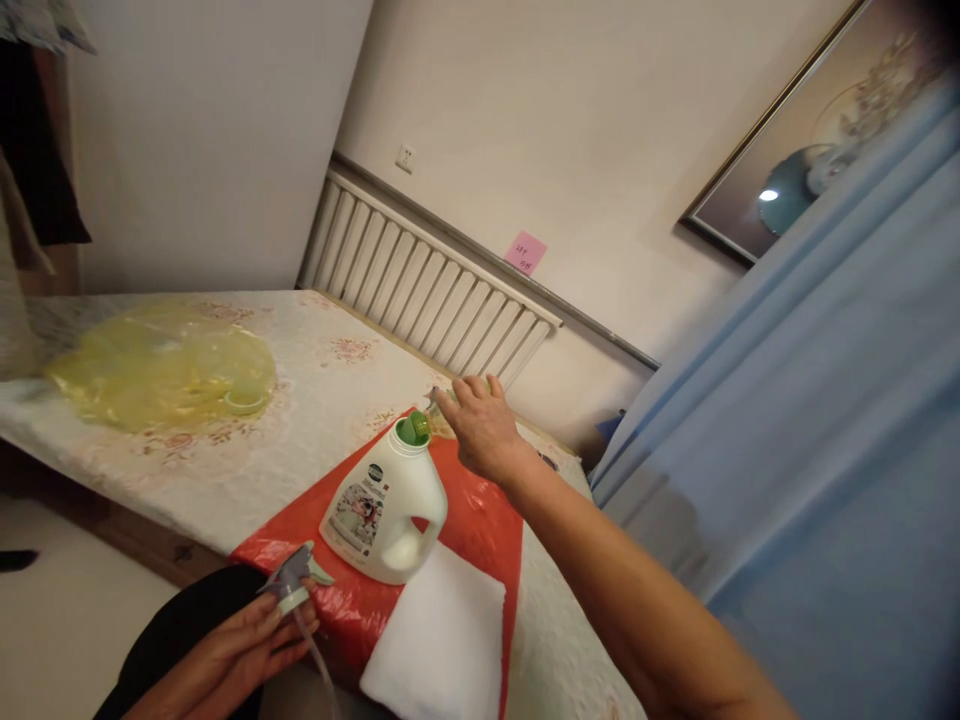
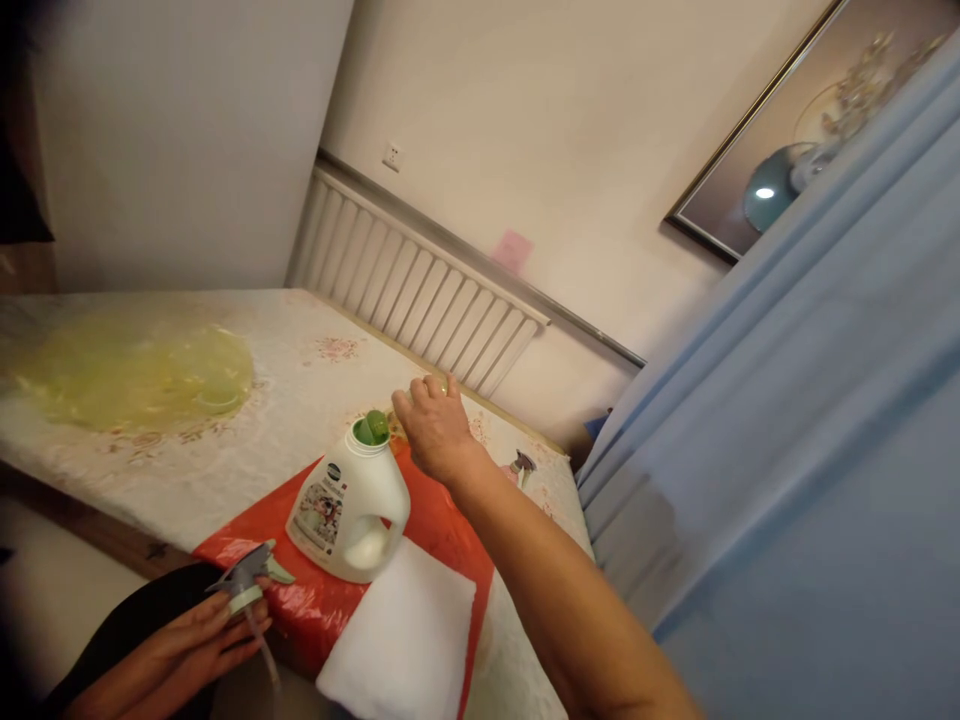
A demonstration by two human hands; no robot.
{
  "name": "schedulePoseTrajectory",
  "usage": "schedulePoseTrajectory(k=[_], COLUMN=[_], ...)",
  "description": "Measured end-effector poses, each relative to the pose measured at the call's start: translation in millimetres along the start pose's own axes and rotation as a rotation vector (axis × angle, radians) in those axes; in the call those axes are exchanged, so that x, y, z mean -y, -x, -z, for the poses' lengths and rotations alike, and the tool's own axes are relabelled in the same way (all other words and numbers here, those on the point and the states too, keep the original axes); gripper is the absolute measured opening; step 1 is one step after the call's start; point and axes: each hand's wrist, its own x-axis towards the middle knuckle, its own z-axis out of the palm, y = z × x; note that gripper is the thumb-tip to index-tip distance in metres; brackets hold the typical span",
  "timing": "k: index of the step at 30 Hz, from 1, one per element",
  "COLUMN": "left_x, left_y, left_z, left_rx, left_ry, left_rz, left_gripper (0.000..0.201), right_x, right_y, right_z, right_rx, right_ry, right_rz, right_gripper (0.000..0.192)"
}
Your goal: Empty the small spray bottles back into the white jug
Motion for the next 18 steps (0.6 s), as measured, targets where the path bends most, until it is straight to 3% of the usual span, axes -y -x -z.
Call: schedulePoseTrajectory(k=[5,10,13,18], left_x=[2,-1,-11,-30], left_y=[1,8,17,32], left_z=[-3.7,-18.7,-50.5,-133.5], left_rx=[-0.033,-0.027,-0.018,0.024], left_ry=[-0.044,-0.108,-0.165,-0.328], left_rz=[-0.017,-0.035,-0.083,-0.289], left_gripper=[0.024,0.022,0.024,0.036], right_x=[1,11,24,56], right_y=[19,53,82,132], right_z=[-22,-50,-65,-78], right_rx=[0.026,-0.125,-0.197,-0.204], right_ry=[-0.248,-0.711,-0.948,-1.149], right_rz=[-0.183,-0.423,-0.546,-0.713], right_gripper=[0.062,0.068,0.075,0.076])
